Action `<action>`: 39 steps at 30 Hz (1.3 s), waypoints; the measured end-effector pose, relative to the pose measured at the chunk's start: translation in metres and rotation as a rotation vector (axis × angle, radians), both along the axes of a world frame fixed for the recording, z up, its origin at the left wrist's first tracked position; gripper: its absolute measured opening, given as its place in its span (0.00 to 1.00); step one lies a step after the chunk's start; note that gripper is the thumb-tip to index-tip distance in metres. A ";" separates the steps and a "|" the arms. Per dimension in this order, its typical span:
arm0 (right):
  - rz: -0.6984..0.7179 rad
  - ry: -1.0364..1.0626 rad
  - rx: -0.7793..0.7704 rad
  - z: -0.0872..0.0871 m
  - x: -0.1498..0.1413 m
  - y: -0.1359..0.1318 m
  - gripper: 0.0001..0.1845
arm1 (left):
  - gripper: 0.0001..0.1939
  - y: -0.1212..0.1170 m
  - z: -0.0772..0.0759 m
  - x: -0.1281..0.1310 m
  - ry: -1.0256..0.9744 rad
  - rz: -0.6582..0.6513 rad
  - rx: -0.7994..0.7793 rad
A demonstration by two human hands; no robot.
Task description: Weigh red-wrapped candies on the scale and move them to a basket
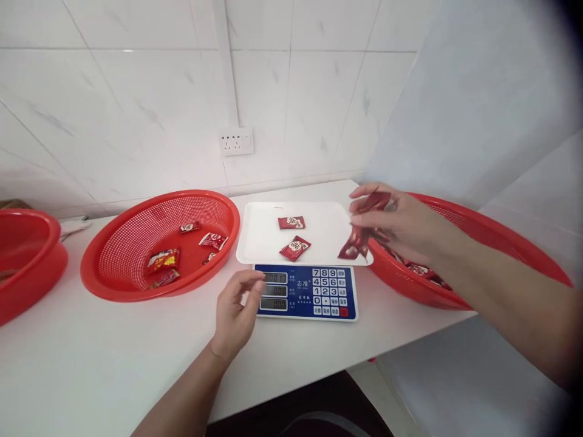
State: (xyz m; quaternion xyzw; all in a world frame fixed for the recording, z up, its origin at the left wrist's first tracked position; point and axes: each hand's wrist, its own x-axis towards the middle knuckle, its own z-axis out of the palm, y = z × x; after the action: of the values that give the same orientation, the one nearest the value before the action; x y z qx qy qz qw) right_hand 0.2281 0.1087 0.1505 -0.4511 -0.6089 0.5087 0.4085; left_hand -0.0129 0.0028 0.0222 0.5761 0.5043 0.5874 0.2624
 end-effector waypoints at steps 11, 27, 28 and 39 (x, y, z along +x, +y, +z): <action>0.632 -0.340 -0.136 -0.058 -0.059 -0.072 0.16 | 0.30 -0.016 -0.002 0.045 -0.587 -0.820 -0.707; 0.157 -0.356 0.009 -0.021 -0.028 0.013 0.42 | 0.20 -0.007 0.005 0.019 -0.719 -0.543 -0.682; 0.152 -0.367 -0.002 -0.020 -0.025 0.018 0.44 | 0.19 -0.007 0.005 0.019 -0.707 -0.547 -0.681; -0.102 -1.013 0.365 -0.027 0.069 0.050 0.34 | 0.26 -0.011 0.008 0.017 -0.760 -0.532 -0.826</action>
State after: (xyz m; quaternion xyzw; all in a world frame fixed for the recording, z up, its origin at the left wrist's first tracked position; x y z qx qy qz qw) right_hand 0.2970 0.1588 0.1234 -0.5905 -0.7856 0.0929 0.1598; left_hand 0.0040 -0.0079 0.0299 0.2835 0.4006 0.4221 0.7622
